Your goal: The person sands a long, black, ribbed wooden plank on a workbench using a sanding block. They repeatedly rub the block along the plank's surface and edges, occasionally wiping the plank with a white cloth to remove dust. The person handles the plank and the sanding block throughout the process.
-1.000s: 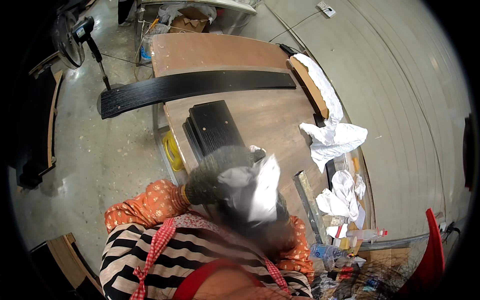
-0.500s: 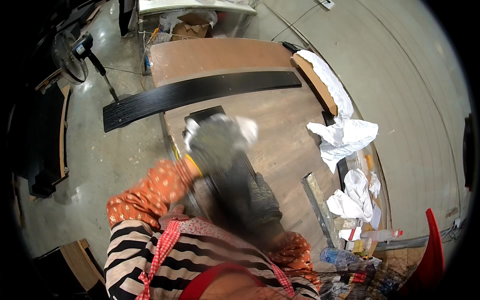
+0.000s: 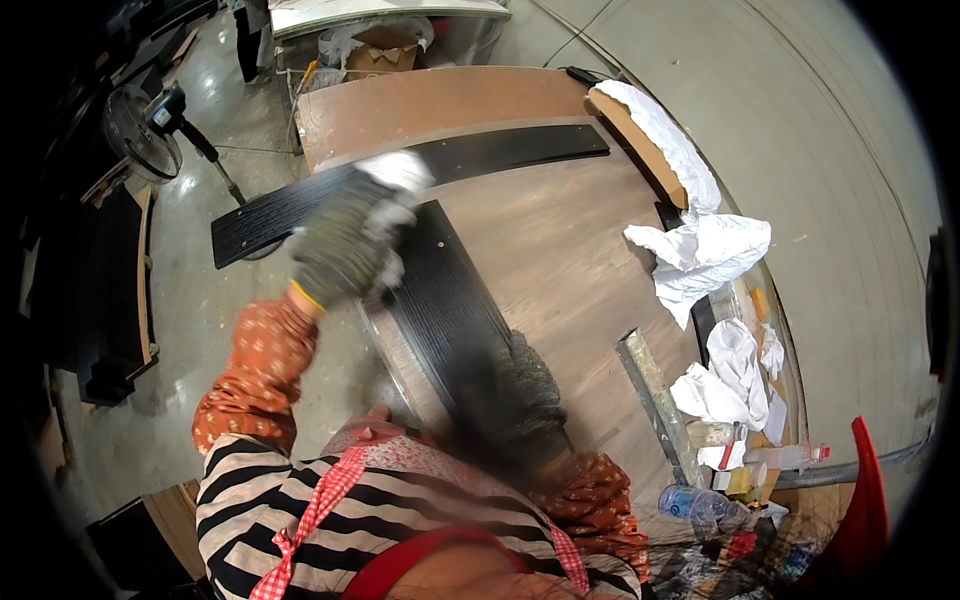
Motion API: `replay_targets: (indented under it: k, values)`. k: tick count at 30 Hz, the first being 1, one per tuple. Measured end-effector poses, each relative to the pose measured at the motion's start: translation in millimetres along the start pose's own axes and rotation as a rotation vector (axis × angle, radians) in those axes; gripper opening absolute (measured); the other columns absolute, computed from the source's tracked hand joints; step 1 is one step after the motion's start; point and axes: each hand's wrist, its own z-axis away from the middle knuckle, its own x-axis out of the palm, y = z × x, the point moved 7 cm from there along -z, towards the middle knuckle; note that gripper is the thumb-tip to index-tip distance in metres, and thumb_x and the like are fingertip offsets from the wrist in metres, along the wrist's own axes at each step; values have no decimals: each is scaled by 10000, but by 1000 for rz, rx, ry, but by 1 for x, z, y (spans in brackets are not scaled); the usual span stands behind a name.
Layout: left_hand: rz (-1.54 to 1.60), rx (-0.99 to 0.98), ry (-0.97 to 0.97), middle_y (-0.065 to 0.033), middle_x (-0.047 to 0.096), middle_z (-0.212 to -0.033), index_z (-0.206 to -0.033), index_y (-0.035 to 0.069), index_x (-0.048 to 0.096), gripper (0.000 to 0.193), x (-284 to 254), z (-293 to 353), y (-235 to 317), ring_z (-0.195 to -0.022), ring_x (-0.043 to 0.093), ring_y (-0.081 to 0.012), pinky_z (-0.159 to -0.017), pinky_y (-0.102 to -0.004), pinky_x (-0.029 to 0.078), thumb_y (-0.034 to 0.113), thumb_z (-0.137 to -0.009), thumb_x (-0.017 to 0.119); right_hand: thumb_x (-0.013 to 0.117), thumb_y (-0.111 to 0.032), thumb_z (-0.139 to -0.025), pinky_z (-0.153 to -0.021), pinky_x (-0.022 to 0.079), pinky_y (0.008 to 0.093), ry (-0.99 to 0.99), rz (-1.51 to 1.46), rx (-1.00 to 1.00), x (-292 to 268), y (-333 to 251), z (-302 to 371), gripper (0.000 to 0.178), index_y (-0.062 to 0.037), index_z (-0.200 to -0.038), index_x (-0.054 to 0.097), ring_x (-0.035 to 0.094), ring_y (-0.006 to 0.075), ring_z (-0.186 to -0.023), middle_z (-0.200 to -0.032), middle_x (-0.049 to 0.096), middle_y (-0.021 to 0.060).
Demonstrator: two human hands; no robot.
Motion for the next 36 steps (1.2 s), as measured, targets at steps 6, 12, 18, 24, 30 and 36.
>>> replay_targets:
  k: [6, 12, 18, 24, 30, 36]
  values:
    - [-180, 240, -614, -130, 628, -1114, -1131, 112, 669, 420, 96, -5, 122, -1076, 594, -335, -982, -485, 447, 360, -793, 638, 677, -274, -868, -930, 436, 549, 95, -55, -22, -23, -14, -5, 578, 53, -1309, 495, 542, 476, -1070, -1213, 551, 280]
    - [-346, -113, -406, -170, 629, -1134, -1131, 119, 674, 344, 82, -52, 8, -1015, 617, -363, -898, -495, 490, 315, -856, 613, 669, -205, -878, -831, 514, 489, 12, 25, 2, -14, -5, 2, 503, 17, -1308, 530, 615, 436, -968, -1129, 617, 250]
    - [-337, 157, -460, -154, 614, -1135, -1264, 78, 620, 485, 101, -16, 121, -1065, 582, -323, -861, -441, 490, 418, -922, 565, 587, -199, -934, -869, 526, 432, 325, 21, -282, -36, -38, 13, 370, -1, -1246, 571, 626, 352, -1010, -1127, 630, 200]
    - [17, -15, -975, -199, 671, -1128, -1196, 42, 651, 684, 104, -15, 181, -1104, 628, -338, -1002, -447, 477, 649, -960, 442, 513, -218, -1009, -861, 560, 352, 239, 62, -694, -57, -64, 30, 278, -21, -1170, 624, 664, 243, -997, -1090, 663, 141]
    - [-241, -19, -147, -198, 638, -1241, -1249, 42, 625, 457, 61, -30, 27, -1164, 593, -392, -986, -466, 477, 317, -884, 644, 643, -205, -886, -917, 540, 439, -244, -904, 327, -27, -27, 21, 247, -43, -1065, 695, 654, 233, -1049, -1073, 683, 129]
    - [-187, 243, -187, -179, 452, -1501, -1380, 133, 568, 502, 65, 79, 144, -1382, 448, -333, -1142, -475, 355, 298, -907, 600, 686, -225, -796, -983, 490, 523, 180, -118, -539, -38, -49, 31, 294, -63, -1040, 714, 649, 269, -1036, -1064, 688, 118]
